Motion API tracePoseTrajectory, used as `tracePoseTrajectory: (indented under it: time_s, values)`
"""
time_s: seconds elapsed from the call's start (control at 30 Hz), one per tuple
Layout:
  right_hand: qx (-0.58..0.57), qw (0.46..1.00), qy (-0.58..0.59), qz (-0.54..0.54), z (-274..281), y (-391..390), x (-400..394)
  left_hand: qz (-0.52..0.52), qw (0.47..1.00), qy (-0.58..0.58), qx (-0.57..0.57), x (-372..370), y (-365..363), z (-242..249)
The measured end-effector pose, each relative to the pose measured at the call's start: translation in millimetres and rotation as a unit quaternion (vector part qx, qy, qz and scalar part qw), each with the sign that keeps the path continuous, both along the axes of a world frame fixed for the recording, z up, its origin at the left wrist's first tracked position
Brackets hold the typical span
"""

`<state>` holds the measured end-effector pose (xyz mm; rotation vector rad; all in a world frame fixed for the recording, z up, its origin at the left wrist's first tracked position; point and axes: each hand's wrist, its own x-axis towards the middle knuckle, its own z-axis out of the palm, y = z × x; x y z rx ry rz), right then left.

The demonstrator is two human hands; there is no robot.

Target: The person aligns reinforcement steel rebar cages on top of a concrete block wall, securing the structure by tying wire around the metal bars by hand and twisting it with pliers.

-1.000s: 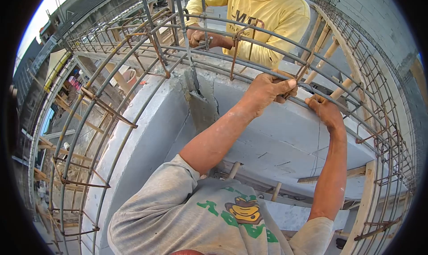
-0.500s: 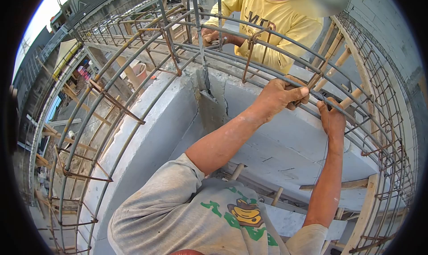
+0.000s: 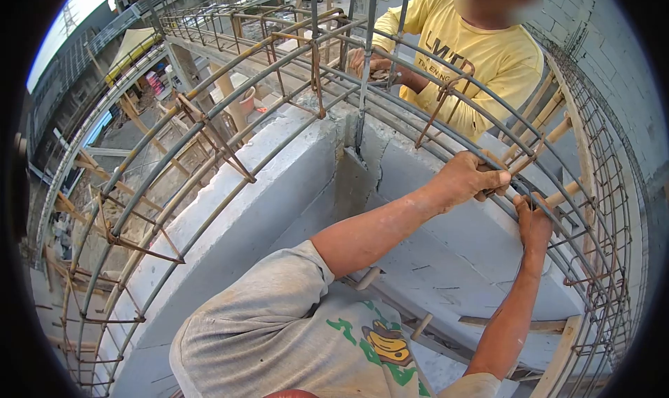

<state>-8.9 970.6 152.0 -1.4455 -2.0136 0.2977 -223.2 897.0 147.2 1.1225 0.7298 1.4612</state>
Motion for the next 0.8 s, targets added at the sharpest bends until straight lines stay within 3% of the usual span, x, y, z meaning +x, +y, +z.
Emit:
tracePoseTrajectory:
  time_s: [0.53,0.7,0.8]
  values:
    - [-0.014,0.998,-0.035,-0.055,-4,5,3,0.014,1.0,0.002,0.003,0,-3,2]
    - [0.131,0.989,-0.041,-0.059,-11,-1,-2,0.009,1.0,0.001,0.011,0,-1,-2]
    - [0.119,0.986,-0.091,-0.073,-1,-15,-9,0.011,1.0,0.001,0.005,0,-1,-2]
